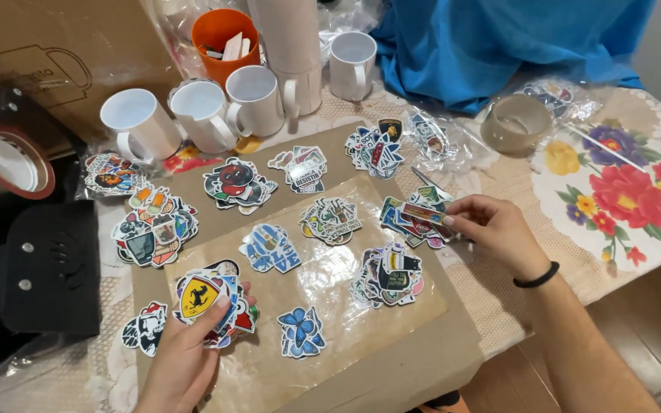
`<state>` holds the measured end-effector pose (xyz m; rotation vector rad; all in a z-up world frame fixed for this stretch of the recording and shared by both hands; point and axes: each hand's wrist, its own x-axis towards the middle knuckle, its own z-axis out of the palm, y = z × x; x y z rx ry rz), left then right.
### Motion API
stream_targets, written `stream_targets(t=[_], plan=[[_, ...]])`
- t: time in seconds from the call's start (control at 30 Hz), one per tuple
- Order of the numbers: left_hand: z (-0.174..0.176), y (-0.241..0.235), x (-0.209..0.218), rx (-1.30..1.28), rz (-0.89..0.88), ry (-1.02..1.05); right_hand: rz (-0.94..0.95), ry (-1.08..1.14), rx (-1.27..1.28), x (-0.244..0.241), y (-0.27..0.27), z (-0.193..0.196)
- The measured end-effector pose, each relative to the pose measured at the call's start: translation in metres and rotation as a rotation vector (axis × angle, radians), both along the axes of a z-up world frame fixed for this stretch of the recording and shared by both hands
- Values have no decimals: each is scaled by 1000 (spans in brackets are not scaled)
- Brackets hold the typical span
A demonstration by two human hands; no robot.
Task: The person sorts a large collection of colorful stickers on a table, picking them up and placing them into separate piles. The person also handles a pair of scissors briefly. The workspace includes a heat press machine, white mugs, and plastic bags.
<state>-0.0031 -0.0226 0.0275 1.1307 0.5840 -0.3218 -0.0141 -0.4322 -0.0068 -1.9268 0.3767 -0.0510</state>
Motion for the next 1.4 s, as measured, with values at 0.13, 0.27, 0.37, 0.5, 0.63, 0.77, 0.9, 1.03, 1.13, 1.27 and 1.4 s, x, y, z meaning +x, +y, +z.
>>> stream_targets(t=[0.13, 0.27, 0.37, 0.5, 0.63, 0.77, 0.9, 1.03, 1.13, 1.27, 1.4], plan=[[-3, 2, 1, -33, 12, 11, -65, 2, -429, -1, 16, 3], [-9, 6, 2, -59, -10, -23, -122, -264, -936, -10, 0, -14], [-3, 7, -1, -93, 3, 8, 14, -173, -948, -22, -14, -27], [-4, 7, 0, -100, -29, 15, 95, -97, -838, -37, -21, -30], [0, 3, 0, -109, -34, 22, 41, -140, -869, -49, -51, -34], [0, 2, -1, -100, -22, 58, -113, -71, -906, -44, -85, -38], [2, 1, 0, -110, -22, 57, -194, -150, -1144, -19, -87, -36], [5, 1, 1, -114, -10, 69, -40, -354, -1216, 32, -39, -12], [12, 0, 0, -123, 7, 88, 263, -329, -1114, 75, -20, -8], [15, 1, 2, -155, 60, 102, 181, -210, -1144, 117, -34, -28], [13, 1, 3, -132, 48, 143, -25, -238, -1337, 145, -62, -48]])
